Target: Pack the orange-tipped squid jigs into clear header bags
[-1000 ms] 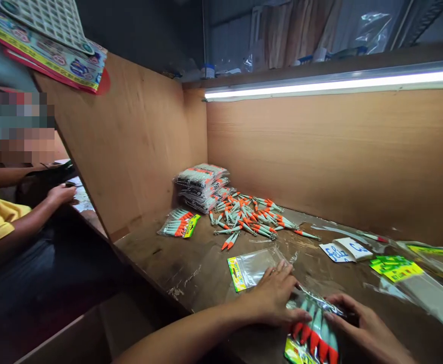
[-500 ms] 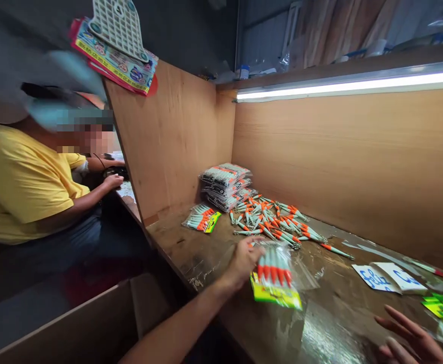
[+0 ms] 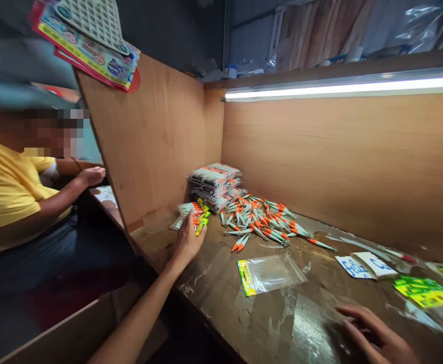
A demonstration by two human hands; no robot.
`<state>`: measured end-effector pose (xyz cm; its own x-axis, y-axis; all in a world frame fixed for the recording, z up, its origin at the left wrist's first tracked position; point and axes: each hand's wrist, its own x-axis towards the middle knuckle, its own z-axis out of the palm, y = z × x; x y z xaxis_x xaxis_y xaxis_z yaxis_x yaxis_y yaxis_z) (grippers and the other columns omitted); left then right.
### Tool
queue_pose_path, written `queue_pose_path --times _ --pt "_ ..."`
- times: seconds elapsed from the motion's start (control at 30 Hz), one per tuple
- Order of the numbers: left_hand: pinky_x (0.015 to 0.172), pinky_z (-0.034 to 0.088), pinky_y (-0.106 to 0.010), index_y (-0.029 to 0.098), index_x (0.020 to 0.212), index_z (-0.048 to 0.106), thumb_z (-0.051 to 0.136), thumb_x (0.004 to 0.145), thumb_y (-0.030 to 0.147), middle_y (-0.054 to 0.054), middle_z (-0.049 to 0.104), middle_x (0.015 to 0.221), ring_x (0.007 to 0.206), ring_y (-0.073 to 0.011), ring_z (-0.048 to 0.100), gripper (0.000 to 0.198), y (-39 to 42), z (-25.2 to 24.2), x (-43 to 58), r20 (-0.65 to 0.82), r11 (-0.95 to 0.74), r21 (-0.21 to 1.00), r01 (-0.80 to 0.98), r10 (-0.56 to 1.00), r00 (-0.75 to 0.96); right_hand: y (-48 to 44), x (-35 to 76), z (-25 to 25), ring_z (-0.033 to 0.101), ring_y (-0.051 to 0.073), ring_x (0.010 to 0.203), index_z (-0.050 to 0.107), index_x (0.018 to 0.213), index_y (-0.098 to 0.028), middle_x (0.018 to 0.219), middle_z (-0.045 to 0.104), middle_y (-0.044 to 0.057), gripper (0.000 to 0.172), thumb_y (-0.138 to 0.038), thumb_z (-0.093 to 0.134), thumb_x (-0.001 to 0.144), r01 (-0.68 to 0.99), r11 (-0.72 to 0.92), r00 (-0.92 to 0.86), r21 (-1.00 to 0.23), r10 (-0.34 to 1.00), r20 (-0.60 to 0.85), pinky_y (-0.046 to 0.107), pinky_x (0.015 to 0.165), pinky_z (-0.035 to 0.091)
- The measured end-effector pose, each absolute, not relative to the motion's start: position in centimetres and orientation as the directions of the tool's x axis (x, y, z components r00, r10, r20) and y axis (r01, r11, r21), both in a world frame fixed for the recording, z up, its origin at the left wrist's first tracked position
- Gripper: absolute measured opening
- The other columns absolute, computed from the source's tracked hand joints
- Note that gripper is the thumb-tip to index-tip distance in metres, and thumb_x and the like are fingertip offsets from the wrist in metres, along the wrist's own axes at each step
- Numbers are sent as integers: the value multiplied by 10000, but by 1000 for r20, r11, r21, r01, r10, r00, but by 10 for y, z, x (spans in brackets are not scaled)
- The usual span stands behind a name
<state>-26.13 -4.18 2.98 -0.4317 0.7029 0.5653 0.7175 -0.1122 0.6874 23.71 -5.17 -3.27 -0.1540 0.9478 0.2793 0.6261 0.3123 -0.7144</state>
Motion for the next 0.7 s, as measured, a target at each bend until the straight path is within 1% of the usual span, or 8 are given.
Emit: queue_pose_path --times 0.13,0.23,0.3,0.4,0.5,0.6,0.67,0.7 --pt "1102 409 -409 275 1286 598 582 897 287 -47 622 1332 1276 -254 543 390 -60 11 -191 519 -295 592 750 852 -74 -44 187 -10 681 284 983 739 1042 -297 1087 721 94 305 -471 532 902 620 562 -519 -548 817 251 385 867 563" --pt "1123 386 -423 263 1303 590 605 885 299 -55 623 1331 1282 -257 533 420 -67 3 -148 437 -420 510 751 878 194 -10 155 -8 634 299 1044 635 1234 -211 1137 676 146 422 -460 532 908 709 527 -400 -469 848 348 428 924 496" --pt "1123 380 -426 255 1314 577 611 878 297 -58 626 1321 1282 -262 525 440 -65 1 -132 394 -447 471 761 878 272 18 141 -9 598 326 1094 581 1281 -155 1181 649 183 535 -466 615 848 764 389 -295 -515 920 256 448 926 464" --pt "1100 390 -428 249 1343 547 619 870 312 -77 613 1326 1271 -277 522 483 -54 3 -124 338 -428 427 797 893 299 50 129 -6 648 296 917 636 1170 -125 1020 705 143 535 -335 747 690 742 291 -311 -604 948 75 373 758 490" --pt "1075 399 -436 232 1408 478 649 849 367 -106 587 1346 1261 -295 522 600 -43 5 -124 279 -384 409 828 916 287 59 119 -1 639 214 705 717 894 -144 752 712 44 267 -206 725 635 676 323 -413 -663 910 23 281 621 454" --pt "1119 331 -464 214 1470 397 666 832 451 -131 505 1444 1367 -322 415 731 -36 2 -123 253 -353 412 840 930 267 48 110 0 632 180 678 714 785 -153 709 708 19 114 -215 673 698 576 358 -501 -735 865 29 255 609 452" --pt "1138 292 -465 216 1475 391 687 804 505 -129 451 1495 1416 -329 341 788 -34 0 -121 288 -349 436 829 927 239 38 107 -2 635 170 691 703 842 -152 759 717 22 159 -280 646 767 508 368 -530 -779 846 54 251 622 468" --pt "1121 312 -449 218 1440 443 702 786 515 -122 483 1472 1397 -328 371 763 -33 -1 -121 302 -351 459 816 925 229 33 106 -3 635 168 698 694 870 -149 785 718 28 194 -320 636 798 466 372 -537 -803 840 78 251 627 473"
